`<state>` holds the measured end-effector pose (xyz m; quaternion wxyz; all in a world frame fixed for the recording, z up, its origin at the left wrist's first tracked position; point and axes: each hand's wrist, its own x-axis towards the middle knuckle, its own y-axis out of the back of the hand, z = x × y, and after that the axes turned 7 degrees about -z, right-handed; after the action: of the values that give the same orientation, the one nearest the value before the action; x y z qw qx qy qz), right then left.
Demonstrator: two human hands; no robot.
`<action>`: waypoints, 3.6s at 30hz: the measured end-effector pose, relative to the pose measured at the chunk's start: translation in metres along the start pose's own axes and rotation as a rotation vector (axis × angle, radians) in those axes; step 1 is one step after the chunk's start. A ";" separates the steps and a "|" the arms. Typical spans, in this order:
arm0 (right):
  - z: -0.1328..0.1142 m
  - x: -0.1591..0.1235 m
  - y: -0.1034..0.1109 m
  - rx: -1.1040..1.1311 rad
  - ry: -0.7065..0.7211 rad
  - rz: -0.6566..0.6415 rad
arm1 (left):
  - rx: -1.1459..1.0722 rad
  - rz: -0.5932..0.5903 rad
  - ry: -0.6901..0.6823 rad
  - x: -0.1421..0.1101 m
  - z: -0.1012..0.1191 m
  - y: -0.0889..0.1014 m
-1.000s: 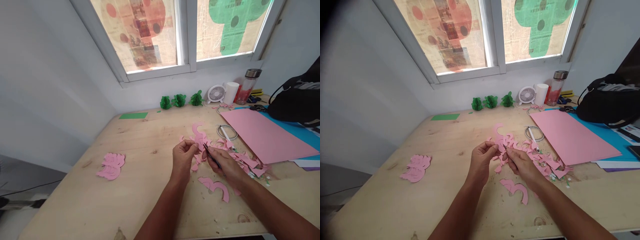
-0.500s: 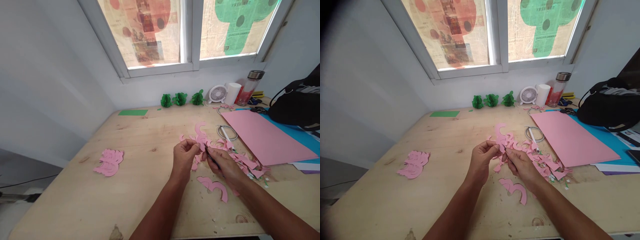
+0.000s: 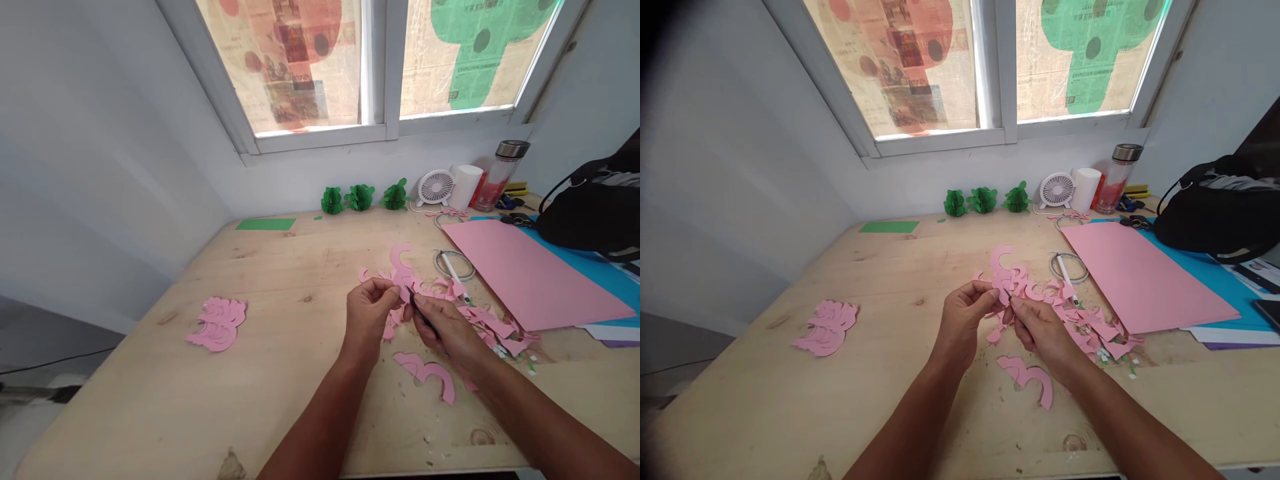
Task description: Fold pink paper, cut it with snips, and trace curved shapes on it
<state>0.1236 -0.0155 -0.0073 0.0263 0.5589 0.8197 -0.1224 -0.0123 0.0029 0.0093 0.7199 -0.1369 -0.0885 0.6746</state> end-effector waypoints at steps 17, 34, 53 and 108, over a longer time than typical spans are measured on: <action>0.000 0.001 -0.001 -0.069 0.006 0.041 | 0.000 0.005 -0.001 0.000 0.001 0.000; 0.003 0.003 0.000 -0.078 0.013 0.052 | -0.006 0.001 0.006 0.000 0.002 0.000; 0.002 0.004 0.000 -0.086 0.001 0.066 | -0.011 -0.010 0.019 -0.001 0.000 0.000; 0.006 0.004 0.000 -0.109 0.021 0.069 | -0.035 -0.038 0.021 0.000 -0.004 0.001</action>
<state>0.1216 -0.0127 -0.0137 0.0523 0.5856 0.8058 -0.0708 -0.0121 0.0027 0.0049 0.7310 -0.1549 -0.0953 0.6577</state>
